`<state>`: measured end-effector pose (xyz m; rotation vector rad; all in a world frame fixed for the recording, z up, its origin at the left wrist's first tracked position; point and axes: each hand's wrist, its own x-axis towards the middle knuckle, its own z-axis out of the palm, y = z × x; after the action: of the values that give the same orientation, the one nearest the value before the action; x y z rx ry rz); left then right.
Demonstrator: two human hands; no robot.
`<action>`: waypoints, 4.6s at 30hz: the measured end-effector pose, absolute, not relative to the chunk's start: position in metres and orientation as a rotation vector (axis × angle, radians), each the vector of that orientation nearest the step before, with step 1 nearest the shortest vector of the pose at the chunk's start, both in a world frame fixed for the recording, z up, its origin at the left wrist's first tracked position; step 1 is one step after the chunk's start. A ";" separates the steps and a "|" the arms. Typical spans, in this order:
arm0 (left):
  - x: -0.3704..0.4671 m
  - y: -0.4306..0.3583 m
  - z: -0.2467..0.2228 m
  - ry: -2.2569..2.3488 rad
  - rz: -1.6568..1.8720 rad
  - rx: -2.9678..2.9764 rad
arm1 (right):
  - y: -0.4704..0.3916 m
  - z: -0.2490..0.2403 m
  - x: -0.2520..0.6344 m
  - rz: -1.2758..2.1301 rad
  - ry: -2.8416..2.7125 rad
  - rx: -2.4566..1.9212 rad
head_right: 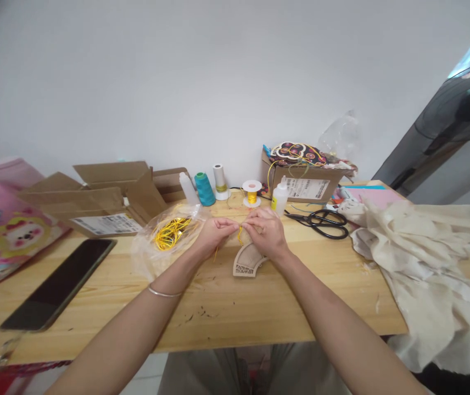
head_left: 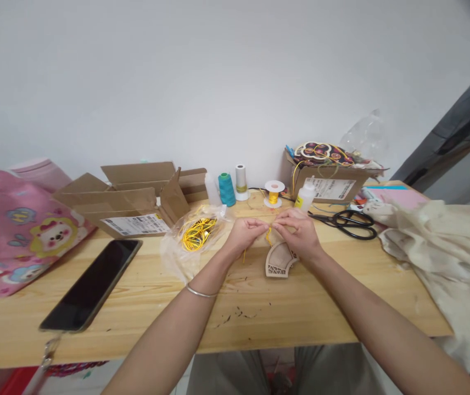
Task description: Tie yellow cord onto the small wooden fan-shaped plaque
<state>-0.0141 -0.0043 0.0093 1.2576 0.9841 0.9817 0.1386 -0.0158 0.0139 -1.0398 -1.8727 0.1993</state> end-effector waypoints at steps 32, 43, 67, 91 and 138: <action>-0.014 -0.001 0.007 0.895 0.959 1.354 | -0.014 0.021 0.147 1.592 -1.208 -1.003; -0.016 -0.006 0.014 0.932 0.963 1.390 | -0.014 0.024 0.153 1.894 -0.958 -0.933; -0.021 -0.007 0.017 0.691 0.972 1.085 | -0.013 0.027 0.155 1.951 -0.976 -0.841; -0.017 -0.007 0.011 0.879 0.893 1.185 | -0.020 0.033 0.148 1.846 -1.023 -0.828; -0.012 -0.007 0.012 1.039 1.032 1.234 | -0.018 0.026 0.143 1.745 -1.023 -0.881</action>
<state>-0.0117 -0.0067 0.0119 1.2338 1.0387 1.0325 0.1433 -0.0177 0.0256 -0.8806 -1.0231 1.7449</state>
